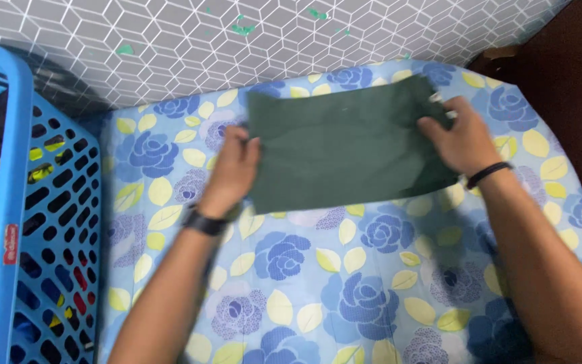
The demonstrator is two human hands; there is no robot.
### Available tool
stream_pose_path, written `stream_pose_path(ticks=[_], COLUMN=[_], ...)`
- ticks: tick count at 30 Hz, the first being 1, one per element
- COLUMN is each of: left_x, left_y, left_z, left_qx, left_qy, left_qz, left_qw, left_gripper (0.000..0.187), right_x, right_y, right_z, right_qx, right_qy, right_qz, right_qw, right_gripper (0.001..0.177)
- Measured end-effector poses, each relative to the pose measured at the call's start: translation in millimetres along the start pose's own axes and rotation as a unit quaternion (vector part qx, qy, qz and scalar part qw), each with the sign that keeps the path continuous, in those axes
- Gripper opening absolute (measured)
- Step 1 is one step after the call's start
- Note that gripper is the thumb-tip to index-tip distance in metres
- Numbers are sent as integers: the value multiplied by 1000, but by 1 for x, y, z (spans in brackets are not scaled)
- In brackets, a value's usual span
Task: Folding a green t-shirt and a black polo shirt and placing them in a closet
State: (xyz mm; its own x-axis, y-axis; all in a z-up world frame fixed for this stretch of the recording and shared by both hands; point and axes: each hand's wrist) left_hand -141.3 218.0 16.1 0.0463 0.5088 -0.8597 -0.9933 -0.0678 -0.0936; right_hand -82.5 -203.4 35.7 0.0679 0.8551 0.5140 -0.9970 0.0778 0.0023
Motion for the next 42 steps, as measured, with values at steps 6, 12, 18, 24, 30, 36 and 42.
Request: stream_pose_path(ticks=[6, 12, 18, 24, 30, 36, 42], left_x=[25, -26, -50, -40, -83, -40, 20], left_y=[41, 66, 76, 82, 95, 74, 55], left_z=[86, 90, 77, 67, 56, 52, 69], left_qx=[7, -13, -32, -62, 26, -50, -153], left_qy=[-91, -225, -376, -464, -426, -342, -270], left_qz=[109, 137, 55, -21, -105, -47, -94], left_qw=[990, 965, 925, 883, 898, 937, 946], left_gripper=[24, 37, 47, 51, 67, 44, 23], right_x=[82, 93, 65, 75, 84, 64, 97], right_y=[53, 81, 82, 90, 94, 79, 69], right_z=[-20, -9, -7, -6, -1, -16, -3], right_qx=[118, 140, 159, 130, 172, 198, 143], right_qy=[-85, 37, -7, -37, -132, -146, -201], right_qz=[3, 40, 5, -7, -25, -54, -61], right_qw=[989, 989, 987, 991, 976, 968, 967], right_gripper=[62, 62, 48, 29, 32, 56, 62])
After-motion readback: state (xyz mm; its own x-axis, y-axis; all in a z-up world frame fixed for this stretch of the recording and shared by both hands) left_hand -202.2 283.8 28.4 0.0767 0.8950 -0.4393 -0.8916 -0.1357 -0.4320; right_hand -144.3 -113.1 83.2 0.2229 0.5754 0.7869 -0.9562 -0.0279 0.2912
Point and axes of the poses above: each hand's wrist, its own y-axis away from the middle knuckle, its own z-axis out of the back of the hand, x = y × z, and after that the axes turned 3 degrees about y, right-handed
